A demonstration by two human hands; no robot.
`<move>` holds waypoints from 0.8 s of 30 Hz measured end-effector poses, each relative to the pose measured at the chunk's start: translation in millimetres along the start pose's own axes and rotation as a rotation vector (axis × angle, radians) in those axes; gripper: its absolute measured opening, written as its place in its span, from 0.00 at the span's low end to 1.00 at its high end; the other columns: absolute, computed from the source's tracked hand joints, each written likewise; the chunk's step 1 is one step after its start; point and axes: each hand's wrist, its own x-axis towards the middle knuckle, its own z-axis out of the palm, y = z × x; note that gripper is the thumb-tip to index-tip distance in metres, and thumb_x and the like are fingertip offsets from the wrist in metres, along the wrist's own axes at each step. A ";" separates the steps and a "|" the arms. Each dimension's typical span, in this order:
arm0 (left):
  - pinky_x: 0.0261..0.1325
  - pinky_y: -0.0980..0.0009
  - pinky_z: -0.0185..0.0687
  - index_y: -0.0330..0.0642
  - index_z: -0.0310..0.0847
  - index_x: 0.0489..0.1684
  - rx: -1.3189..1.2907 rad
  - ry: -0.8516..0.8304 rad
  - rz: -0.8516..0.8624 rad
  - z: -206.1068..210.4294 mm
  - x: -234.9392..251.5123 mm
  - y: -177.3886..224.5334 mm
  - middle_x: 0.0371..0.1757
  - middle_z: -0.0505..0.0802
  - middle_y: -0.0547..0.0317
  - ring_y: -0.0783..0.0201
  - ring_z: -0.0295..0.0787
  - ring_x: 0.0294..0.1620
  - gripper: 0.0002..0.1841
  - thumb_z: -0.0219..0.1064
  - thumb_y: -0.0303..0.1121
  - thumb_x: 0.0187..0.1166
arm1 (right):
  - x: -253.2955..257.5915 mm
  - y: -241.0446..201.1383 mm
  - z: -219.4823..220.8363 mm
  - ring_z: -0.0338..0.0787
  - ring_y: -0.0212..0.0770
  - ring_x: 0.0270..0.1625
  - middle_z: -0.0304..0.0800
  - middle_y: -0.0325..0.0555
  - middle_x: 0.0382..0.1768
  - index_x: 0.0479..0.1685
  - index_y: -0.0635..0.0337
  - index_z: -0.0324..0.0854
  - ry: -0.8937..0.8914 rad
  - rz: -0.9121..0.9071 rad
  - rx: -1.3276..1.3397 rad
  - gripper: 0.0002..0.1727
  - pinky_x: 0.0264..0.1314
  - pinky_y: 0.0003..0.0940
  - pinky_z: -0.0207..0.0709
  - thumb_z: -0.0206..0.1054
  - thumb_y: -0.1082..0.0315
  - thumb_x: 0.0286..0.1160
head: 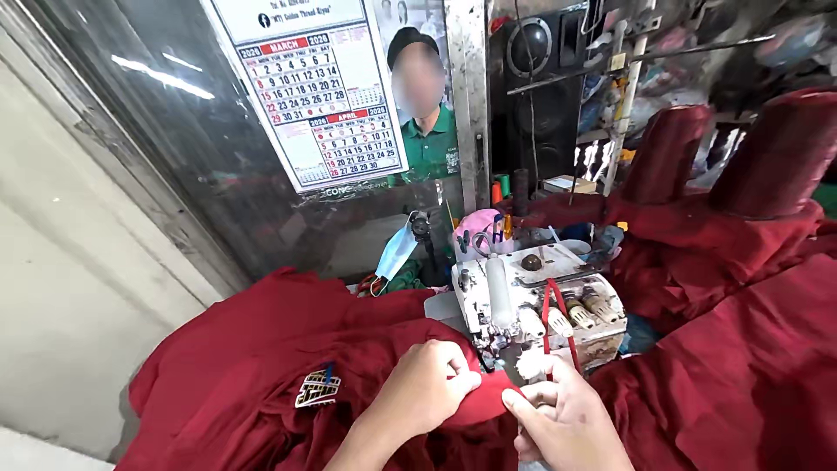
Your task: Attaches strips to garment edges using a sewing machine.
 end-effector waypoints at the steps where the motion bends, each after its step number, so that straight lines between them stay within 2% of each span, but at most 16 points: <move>1: 0.38 0.65 0.81 0.52 0.88 0.32 -0.019 -0.015 0.008 -1.4 0.6 0.0 0.26 0.87 0.69 0.70 0.83 0.29 0.16 0.69 0.54 0.75 | -2.1 0.4 -0.8 0.94 0.47 0.22 0.96 0.46 0.33 0.63 0.59 0.70 -0.006 0.006 0.015 0.25 0.18 0.40 0.91 0.78 0.73 0.70; 3: 0.37 0.64 0.80 0.52 0.88 0.32 0.007 -0.043 -0.007 -5.9 4.6 2.7 0.26 0.87 0.69 0.70 0.83 0.28 0.15 0.69 0.53 0.75 | -1.1 2.8 -0.2 0.95 0.47 0.22 0.96 0.47 0.32 0.62 0.58 0.70 0.007 0.011 0.027 0.25 0.18 0.40 0.92 0.79 0.73 0.70; 7: 0.44 0.61 0.82 0.51 0.89 0.32 0.046 -0.018 -0.038 -9.9 14.3 5.0 0.30 0.88 0.67 0.68 0.85 0.35 0.15 0.69 0.52 0.77 | 11.5 4.5 5.4 0.94 0.45 0.22 0.96 0.44 0.33 0.64 0.57 0.72 0.055 -0.004 -0.006 0.25 0.18 0.38 0.92 0.79 0.68 0.70; 10: 0.41 0.61 0.82 0.52 0.89 0.33 0.035 0.028 -0.061 -4.1 13.7 0.1 0.29 0.88 0.66 0.67 0.85 0.32 0.15 0.67 0.52 0.77 | 18.8 3.9 7.9 0.94 0.44 0.21 0.95 0.44 0.31 0.64 0.58 0.74 0.071 -0.008 -0.009 0.26 0.17 0.37 0.92 0.80 0.69 0.68; 13: 0.41 0.63 0.82 0.53 0.89 0.38 0.008 0.030 -0.039 -7.7 6.1 1.1 0.29 0.88 0.69 0.69 0.84 0.32 0.15 0.67 0.53 0.78 | 12.0 1.0 4.0 0.94 0.44 0.21 0.96 0.44 0.32 0.65 0.56 0.72 0.049 0.032 -0.020 0.27 0.18 0.38 0.92 0.80 0.67 0.70; 16: 0.39 0.68 0.84 0.58 0.85 0.46 -0.029 0.029 0.061 -15.9 -1.3 3.5 0.29 0.89 0.74 0.73 0.86 0.30 0.12 0.67 0.52 0.79 | 10.8 3.7 2.5 0.93 0.45 0.19 0.96 0.46 0.30 0.63 0.58 0.72 0.053 0.031 0.030 0.26 0.16 0.38 0.90 0.80 0.68 0.70; 20: 0.32 0.69 0.78 0.54 0.83 0.57 -0.096 -0.124 0.185 -28.3 12.1 -9.4 0.24 0.84 0.68 0.70 0.79 0.23 0.13 0.66 0.45 0.81 | 15.4 8.1 8.2 0.93 0.45 0.19 0.96 0.46 0.30 0.59 0.60 0.73 0.075 0.006 0.093 0.25 0.14 0.38 0.90 0.81 0.71 0.67; 22: 0.29 0.71 0.77 0.55 0.80 0.61 -0.197 -0.197 0.221 -47.8 9.7 -6.3 0.26 0.85 0.66 0.69 0.79 0.23 0.15 0.69 0.44 0.80 | 14.8 9.9 10.9 0.92 0.45 0.17 0.96 0.46 0.28 0.55 0.60 0.74 0.106 -0.015 0.108 0.24 0.12 0.38 0.88 0.82 0.72 0.64; 24: 0.34 0.70 0.80 0.54 0.79 0.63 -0.290 -0.197 0.185 -52.8 4.4 -15.6 0.33 0.89 0.63 0.68 0.83 0.29 0.15 0.69 0.40 0.81 | 4.2 7.1 12.2 0.92 0.45 0.18 0.96 0.45 0.29 0.58 0.59 0.73 0.104 -0.002 0.086 0.24 0.14 0.39 0.89 0.81 0.71 0.66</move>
